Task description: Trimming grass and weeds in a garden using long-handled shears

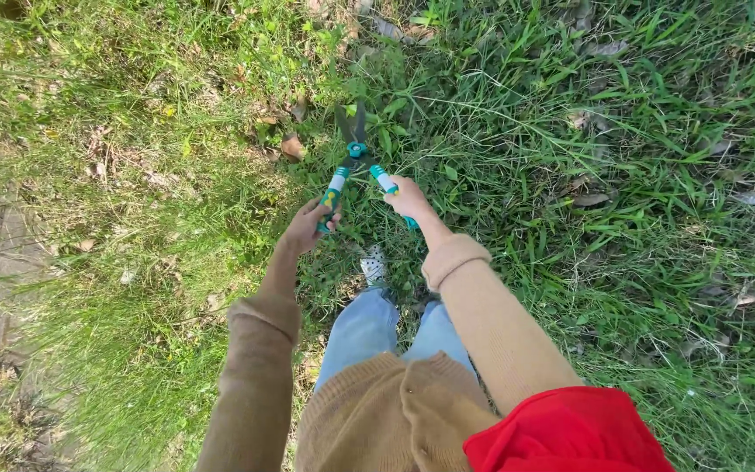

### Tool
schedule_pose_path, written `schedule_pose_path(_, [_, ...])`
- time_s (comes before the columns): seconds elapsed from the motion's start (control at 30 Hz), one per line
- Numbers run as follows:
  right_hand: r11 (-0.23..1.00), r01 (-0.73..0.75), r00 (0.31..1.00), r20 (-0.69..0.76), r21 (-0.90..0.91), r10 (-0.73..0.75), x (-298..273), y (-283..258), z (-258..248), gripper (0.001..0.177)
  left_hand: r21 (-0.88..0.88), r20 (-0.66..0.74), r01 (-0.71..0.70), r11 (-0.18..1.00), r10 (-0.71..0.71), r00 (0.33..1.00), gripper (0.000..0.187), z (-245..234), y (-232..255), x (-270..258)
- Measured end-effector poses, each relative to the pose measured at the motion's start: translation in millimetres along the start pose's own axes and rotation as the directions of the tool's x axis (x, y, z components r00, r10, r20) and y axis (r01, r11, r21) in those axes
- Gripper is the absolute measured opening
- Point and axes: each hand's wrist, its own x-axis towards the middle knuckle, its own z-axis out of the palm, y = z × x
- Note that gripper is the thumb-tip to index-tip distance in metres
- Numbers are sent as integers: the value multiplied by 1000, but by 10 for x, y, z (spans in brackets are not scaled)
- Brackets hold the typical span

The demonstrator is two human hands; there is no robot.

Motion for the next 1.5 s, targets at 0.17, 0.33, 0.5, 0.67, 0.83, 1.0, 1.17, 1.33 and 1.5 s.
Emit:
schedule_pose_path(0.17, [1000,21,997,-70,23,-19,210,-452,-129,64,-91,50,23,996,-18,999,60,-6,422,329])
schedule_pose_path(0.33, [1000,31,998,-51,1,-31,287,-695,-251,65,17,38,23,1000,-23,999,53,198,534,500])
schedule_pose_path(0.5, [994,-8,1000,-6,108,9,263,-794,-267,74,99,15,-18,995,16,1000,47,410,261,610])
schedule_pose_path(0.67, [901,-410,909,144,139,391,-613,-1656,-565,169,190,80,-63,980,49,996,53,690,-143,582])
schedule_pose_path(0.83, [880,-445,862,348,169,369,-1118,-1634,-677,118,364,277,-113,925,8,961,72,708,-477,398])
schedule_pose_path(1.0, [794,-475,876,293,380,383,-720,-878,-106,97,436,292,-46,899,-93,952,93,825,-482,118])
schedule_pose_path(1.17, [716,-442,883,120,540,455,-387,214,575,133,437,134,116,892,-192,972,123,900,-196,-455])
schedule_pose_path(1.33, [821,-365,917,20,439,397,-452,544,794,116,464,122,159,871,-240,963,113,699,-696,-240])
schedule_pose_path(1.5, [815,-275,942,-27,509,335,-911,279,657,125,416,160,159,895,-245,956,110,909,-888,-592])
